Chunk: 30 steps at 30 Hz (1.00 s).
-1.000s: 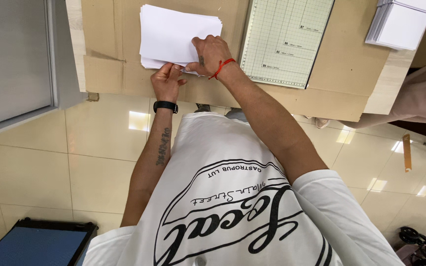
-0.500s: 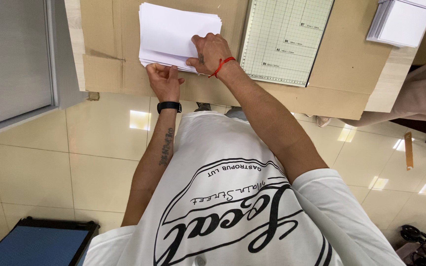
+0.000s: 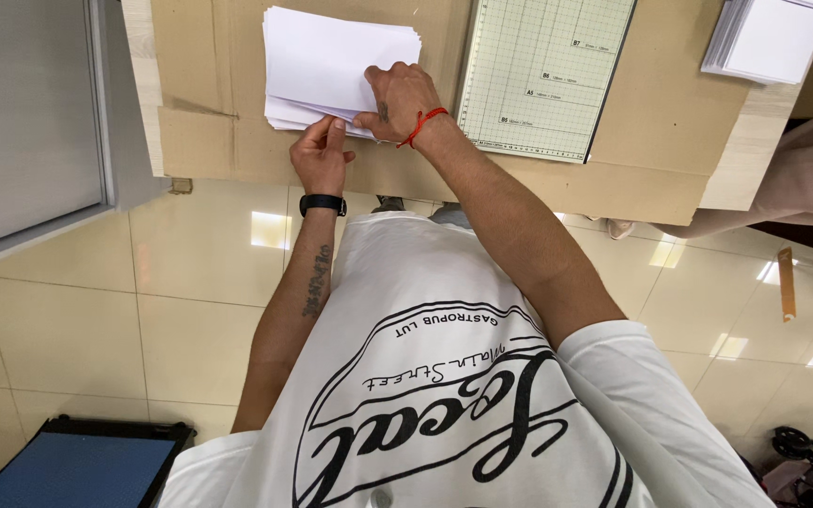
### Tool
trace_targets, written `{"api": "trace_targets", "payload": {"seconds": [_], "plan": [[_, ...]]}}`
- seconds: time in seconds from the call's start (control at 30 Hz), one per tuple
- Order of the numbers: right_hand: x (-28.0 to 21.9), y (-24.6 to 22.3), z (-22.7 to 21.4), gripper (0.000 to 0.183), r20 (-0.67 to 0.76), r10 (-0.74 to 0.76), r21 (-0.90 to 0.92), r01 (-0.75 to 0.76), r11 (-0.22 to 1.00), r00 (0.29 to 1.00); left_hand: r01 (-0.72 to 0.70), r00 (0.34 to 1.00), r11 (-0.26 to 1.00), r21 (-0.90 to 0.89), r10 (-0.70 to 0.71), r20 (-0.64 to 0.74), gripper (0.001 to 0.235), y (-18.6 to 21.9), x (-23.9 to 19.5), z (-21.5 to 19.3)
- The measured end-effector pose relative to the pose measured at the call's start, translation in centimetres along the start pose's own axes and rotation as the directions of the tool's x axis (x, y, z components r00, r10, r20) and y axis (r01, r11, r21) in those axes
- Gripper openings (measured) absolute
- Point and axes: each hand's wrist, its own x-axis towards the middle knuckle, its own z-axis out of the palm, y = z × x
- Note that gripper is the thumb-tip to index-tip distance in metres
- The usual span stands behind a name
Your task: The person cuts stacks of paper by hand using a guillotine paper cutter, first taking sheets from a stack and aligning them on the cutter board.
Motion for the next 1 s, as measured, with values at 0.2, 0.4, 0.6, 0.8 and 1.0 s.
{"api": "trace_targets", "payload": {"seconds": [0.2, 0.4, 0.6, 0.8, 1.0], "plan": [[0.1, -0.3, 0.4, 0.079, -0.007, -0.003, -0.079, 0.002, 0.997, 1.000, 0.001, 1.000, 1.000, 0.014, 0.000, -0.005, 0.030, 0.3, 0.0, 0.3], [0.2, 0.5, 1.5, 0.074, -0.084, -0.047, -0.027, 0.045, 0.999, 0.995, 0.027, 1.000, 1.000, 0.007, -0.027, -0.012, 0.027, 0.8, -0.1, 0.4], [0.1, -0.1, 0.7, 0.059, -0.055, 0.006, -0.017, -0.007, 1.000, 0.998, 0.014, 0.990, 0.994, 0.106, 0.001, -0.139, 0.014, -0.1, 0.1, 0.2], [0.0, -0.3, 0.2, 0.054, -0.058, -0.008, -0.023, 0.007, 1.000, 0.998, -0.030, 0.983, 1.000, 0.000, 0.029, -0.182, 0.053, 1.8, 0.0, -1.2], [-0.2, -0.6, 0.0, 0.057, -0.014, -0.002, -0.055, 0.001, 0.998, 1.000, 0.317, 0.948, 0.945, -0.075, -0.313, 0.061, 0.087, 8.8, -0.8, 0.2]]}}
